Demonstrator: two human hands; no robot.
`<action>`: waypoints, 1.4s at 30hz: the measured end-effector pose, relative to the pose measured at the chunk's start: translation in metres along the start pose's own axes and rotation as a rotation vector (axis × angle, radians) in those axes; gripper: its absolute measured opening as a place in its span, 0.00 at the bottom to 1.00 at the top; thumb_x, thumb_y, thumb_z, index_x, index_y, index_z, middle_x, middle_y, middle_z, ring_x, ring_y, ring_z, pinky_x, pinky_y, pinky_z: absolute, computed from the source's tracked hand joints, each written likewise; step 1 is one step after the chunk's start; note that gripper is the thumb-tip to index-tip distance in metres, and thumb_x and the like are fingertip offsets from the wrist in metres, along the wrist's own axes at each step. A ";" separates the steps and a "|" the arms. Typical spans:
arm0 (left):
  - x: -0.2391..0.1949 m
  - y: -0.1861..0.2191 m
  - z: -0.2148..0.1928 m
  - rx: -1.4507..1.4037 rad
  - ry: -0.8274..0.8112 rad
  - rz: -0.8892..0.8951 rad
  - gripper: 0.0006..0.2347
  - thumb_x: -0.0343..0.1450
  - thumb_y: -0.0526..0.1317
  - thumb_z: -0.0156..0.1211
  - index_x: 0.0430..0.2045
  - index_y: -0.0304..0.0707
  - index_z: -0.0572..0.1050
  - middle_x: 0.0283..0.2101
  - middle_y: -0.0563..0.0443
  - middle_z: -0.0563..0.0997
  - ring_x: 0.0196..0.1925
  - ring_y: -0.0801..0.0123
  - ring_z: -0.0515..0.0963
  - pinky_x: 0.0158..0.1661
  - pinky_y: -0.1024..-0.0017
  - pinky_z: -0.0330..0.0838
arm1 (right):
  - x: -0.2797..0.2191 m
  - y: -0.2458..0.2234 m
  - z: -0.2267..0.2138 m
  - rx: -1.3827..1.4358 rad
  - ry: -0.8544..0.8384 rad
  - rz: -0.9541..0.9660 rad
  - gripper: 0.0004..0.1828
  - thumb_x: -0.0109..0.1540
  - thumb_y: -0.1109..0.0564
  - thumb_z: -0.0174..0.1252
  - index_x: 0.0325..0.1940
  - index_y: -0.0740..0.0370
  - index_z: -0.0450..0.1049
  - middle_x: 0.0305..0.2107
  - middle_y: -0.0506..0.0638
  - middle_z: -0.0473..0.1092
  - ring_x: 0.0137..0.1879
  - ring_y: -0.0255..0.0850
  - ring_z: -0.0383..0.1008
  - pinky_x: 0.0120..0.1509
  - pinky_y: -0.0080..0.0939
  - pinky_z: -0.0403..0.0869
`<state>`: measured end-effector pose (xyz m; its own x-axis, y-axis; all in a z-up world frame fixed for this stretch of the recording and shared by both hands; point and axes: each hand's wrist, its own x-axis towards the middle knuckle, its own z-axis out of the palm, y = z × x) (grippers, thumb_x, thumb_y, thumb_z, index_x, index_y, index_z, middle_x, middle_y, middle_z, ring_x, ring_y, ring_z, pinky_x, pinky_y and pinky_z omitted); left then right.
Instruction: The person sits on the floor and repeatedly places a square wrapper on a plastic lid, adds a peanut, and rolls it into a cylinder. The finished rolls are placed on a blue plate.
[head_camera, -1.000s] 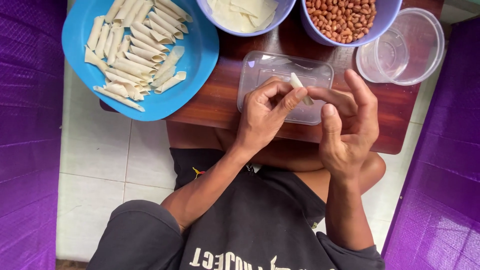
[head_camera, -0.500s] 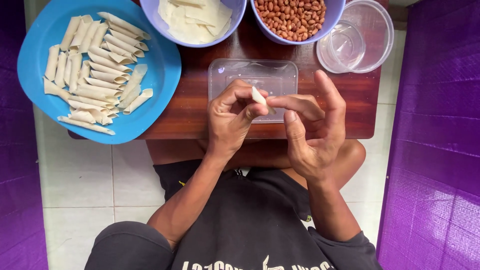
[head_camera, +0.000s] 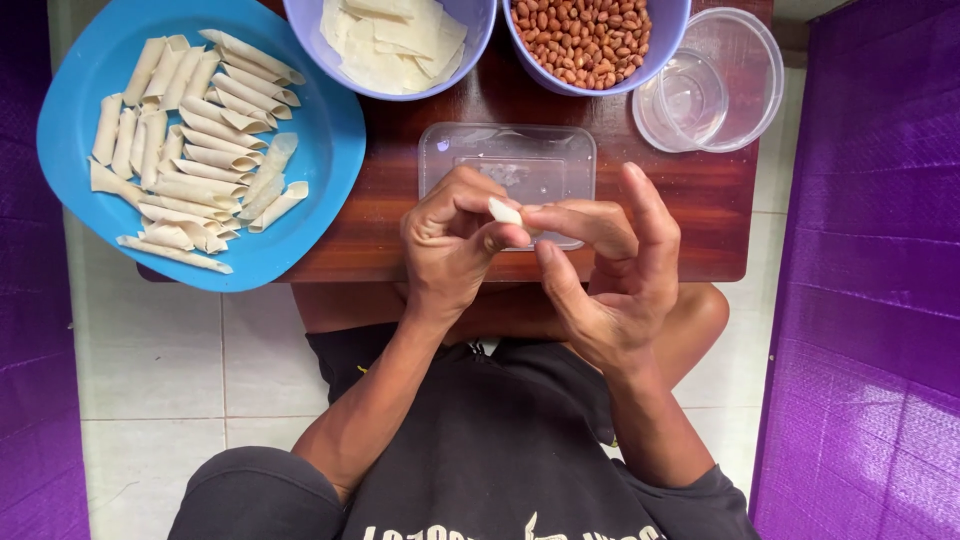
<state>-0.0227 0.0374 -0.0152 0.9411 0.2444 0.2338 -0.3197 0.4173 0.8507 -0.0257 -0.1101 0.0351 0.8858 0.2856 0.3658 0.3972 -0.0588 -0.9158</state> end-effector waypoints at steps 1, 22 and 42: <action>0.001 0.001 -0.002 0.000 0.002 0.000 0.09 0.66 0.42 0.72 0.30 0.42 0.76 0.36 0.59 0.76 0.36 0.81 0.70 0.39 0.82 0.66 | 0.000 -0.001 -0.001 0.000 -0.002 0.000 0.45 0.67 0.76 0.59 0.80 0.56 0.45 0.51 0.61 0.76 0.60 0.48 0.79 0.71 0.42 0.78; 0.007 0.026 -0.033 0.082 -0.228 0.063 0.08 0.65 0.39 0.71 0.29 0.45 0.75 0.35 0.61 0.74 0.34 0.80 0.67 0.37 0.81 0.63 | 0.006 -0.016 0.004 0.117 -0.082 0.147 0.52 0.61 0.78 0.63 0.82 0.58 0.43 0.43 0.63 0.74 0.53 0.49 0.78 0.62 0.41 0.78; -0.052 0.132 -0.194 0.610 0.344 0.262 0.11 0.68 0.34 0.73 0.34 0.33 0.73 0.35 0.53 0.74 0.31 0.78 0.67 0.35 0.80 0.63 | 0.092 0.017 0.179 -0.183 -0.473 -0.164 0.45 0.66 0.73 0.69 0.79 0.56 0.51 0.40 0.49 0.81 0.44 0.36 0.81 0.53 0.33 0.78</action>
<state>-0.1355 0.2492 -0.0062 0.7228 0.5710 0.3892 -0.3161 -0.2275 0.9210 0.0195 0.0865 0.0240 0.6201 0.7026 0.3489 0.5944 -0.1305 -0.7935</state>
